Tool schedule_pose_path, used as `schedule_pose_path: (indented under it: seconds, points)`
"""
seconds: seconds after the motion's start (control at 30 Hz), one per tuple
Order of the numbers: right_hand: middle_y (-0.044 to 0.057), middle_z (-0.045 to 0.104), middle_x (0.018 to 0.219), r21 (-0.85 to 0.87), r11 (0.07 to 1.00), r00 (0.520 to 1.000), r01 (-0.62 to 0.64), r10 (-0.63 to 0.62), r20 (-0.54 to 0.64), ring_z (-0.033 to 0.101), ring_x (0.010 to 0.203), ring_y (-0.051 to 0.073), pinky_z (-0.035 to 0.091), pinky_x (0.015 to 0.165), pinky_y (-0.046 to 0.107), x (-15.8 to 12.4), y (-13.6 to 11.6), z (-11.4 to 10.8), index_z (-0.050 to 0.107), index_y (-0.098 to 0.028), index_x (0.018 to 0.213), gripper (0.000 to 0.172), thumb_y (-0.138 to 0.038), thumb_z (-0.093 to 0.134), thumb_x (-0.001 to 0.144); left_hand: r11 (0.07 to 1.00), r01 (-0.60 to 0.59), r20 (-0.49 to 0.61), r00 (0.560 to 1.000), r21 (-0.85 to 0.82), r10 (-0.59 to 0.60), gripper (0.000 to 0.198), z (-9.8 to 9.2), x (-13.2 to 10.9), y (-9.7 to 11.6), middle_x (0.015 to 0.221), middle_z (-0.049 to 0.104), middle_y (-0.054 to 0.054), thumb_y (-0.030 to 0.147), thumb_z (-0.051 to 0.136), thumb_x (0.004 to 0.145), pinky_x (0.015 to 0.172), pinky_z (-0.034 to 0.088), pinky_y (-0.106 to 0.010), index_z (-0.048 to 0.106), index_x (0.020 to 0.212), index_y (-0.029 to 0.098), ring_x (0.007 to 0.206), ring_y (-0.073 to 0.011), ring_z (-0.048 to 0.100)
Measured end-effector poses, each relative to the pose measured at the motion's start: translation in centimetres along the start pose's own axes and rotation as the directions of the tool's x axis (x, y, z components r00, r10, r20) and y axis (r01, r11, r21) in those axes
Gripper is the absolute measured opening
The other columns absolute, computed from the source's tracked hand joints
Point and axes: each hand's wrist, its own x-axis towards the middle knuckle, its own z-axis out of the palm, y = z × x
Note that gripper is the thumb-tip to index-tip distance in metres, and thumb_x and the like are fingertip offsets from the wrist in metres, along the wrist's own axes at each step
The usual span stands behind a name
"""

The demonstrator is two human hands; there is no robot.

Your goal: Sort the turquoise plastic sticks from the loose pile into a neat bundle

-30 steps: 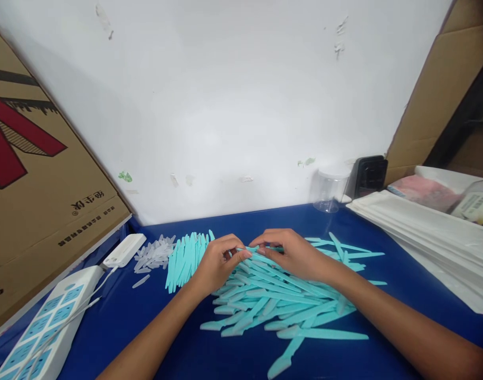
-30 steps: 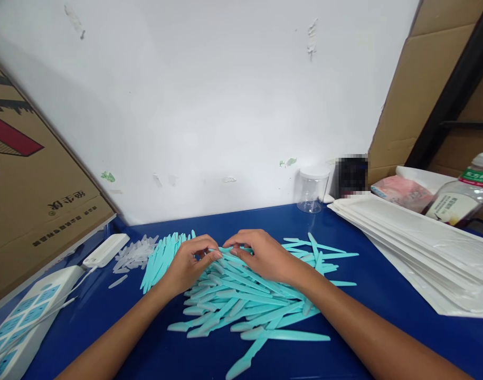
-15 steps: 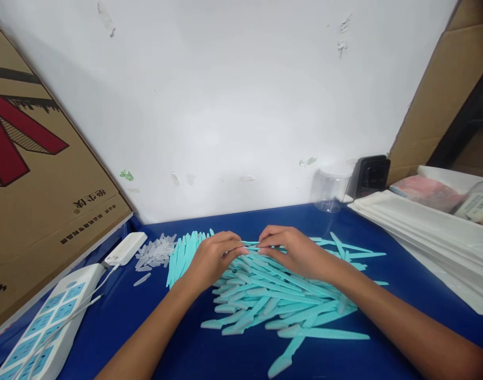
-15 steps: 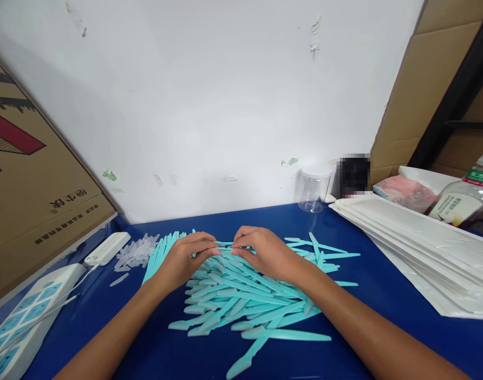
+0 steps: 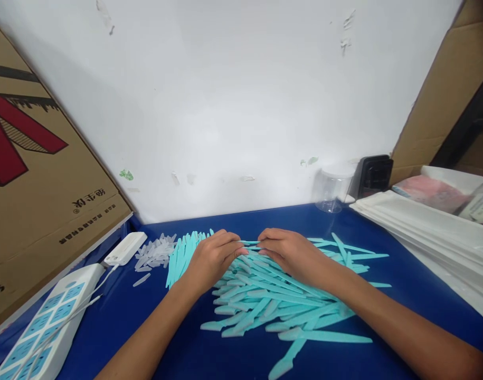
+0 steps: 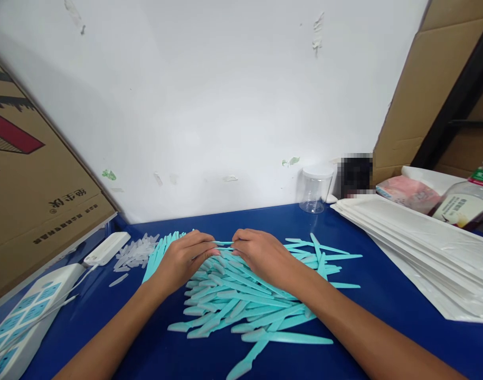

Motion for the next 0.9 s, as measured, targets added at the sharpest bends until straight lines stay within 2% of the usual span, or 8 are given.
schedule_pose_path:
  seconds: [0.23,0.43,0.57,0.67,0.73,0.77,0.83,0.9]
  points:
    - [0.011,0.067,0.112,-0.089,0.996,1.0,0.026,-0.028,-0.013,0.063,0.091,0.022,0.051,0.072,0.034,0.0,0.2,0.0,0.073,-0.019,0.109,0.03,-0.008,0.047,0.1,0.99,-0.052,0.045,0.998,0.129,0.046,0.019,-0.6,0.4,0.1,0.1,0.073,-0.008,0.026,0.054,0.102,0.072,0.047,-0.031,0.071,0.096,0.018,0.08,-0.0173,0.058]
    - [0.011,0.066,0.105,-0.185,0.982,0.999,0.032,-0.037,-0.021,0.059,0.091,0.023,0.049,0.072,0.034,-0.1,1.2,0.6,0.072,-0.018,0.104,0.036,0.001,0.044,0.095,0.964,-0.096,0.082,0.994,0.248,0.078,0.021,-0.7,0.6,0.1,0.097,0.073,-0.009,0.025,0.053,0.102,0.073,0.045,-0.034,0.071,0.094,0.018,0.084,-0.0196,0.059]
    - [0.012,0.066,0.106,-0.212,0.976,0.992,-0.051,0.024,-0.125,0.059,0.092,0.025,0.049,0.07,0.035,-0.3,3.2,-0.8,0.071,-0.018,0.107,0.032,-0.005,0.043,0.097,0.959,0.009,0.062,0.998,0.285,-0.027,0.026,-2.4,0.1,-2.2,0.1,0.074,-0.01,0.028,0.05,0.103,0.082,0.046,-0.036,0.073,0.097,0.019,0.093,-0.0218,0.062]
    - [0.014,0.066,0.109,-0.186,0.978,0.98,-0.099,0.064,-0.189,0.061,0.097,0.027,0.051,0.076,0.04,-0.3,4.2,-1.9,0.07,-0.018,0.109,0.03,-0.013,0.042,0.101,0.899,0.193,0.036,0.974,0.394,-0.225,0.036,-4.7,-0.8,-4.9,0.104,0.074,-0.011,0.038,0.046,0.104,0.086,0.047,-0.038,0.075,0.099,0.019,0.099,-0.0256,0.063]
    - [0.015,0.066,0.109,-0.176,0.977,0.976,-0.123,0.086,-0.201,0.061,0.096,0.027,0.052,0.077,0.041,-0.3,4.4,-2.1,0.071,-0.017,0.107,0.031,-0.017,0.041,0.102,0.781,0.352,0.022,0.906,0.516,-0.423,0.044,-6.4,-1.6,-6.7,0.1,0.074,-0.013,0.045,0.043,0.102,0.082,0.048,-0.039,0.077,0.095,0.019,0.098,-0.0294,0.064]
    - [0.015,0.066,0.109,-0.173,0.976,0.976,-0.129,0.094,-0.196,0.062,0.096,0.027,0.052,0.077,0.041,-0.2,4.3,-2.0,0.072,-0.017,0.106,0.031,-0.018,0.041,0.103,0.698,0.431,0.013,0.847,0.572,-0.532,0.047,-7.3,-2.1,-7.4,0.098,0.074,-0.014,0.049,0.042,0.101,0.079,0.048,-0.04,0.077,0.093,0.018,0.096,-0.0315,0.064]
    - [0.015,0.066,0.108,-0.164,0.978,0.98,-0.129,0.101,-0.172,0.062,0.096,0.027,0.052,0.075,0.04,-0.2,4.1,-1.5,0.072,-0.017,0.105,0.03,-0.019,0.042,0.103,0.529,0.553,0.012,0.684,0.644,-0.73,0.051,-9.0,-3.2,-8.8,0.09,0.074,-0.016,0.055,0.042,0.097,0.072,0.047,-0.041,0.078,0.091,0.019,0.087,-0.0344,0.066]
    - [0.015,0.067,0.105,-0.146,0.982,0.985,-0.122,0.102,-0.139,0.062,0.094,0.026,0.051,0.072,0.038,-0.2,3.8,-0.9,0.073,-0.016,0.102,0.03,-0.019,0.043,0.103,0.419,0.613,0.052,0.525,0.67,-0.85,0.051,-10.3,-4.4,-10.1,0.087,0.074,-0.017,0.06,0.046,0.092,0.069,0.047,-0.04,0.078,0.088,0.02,0.082,-0.0353,0.066]
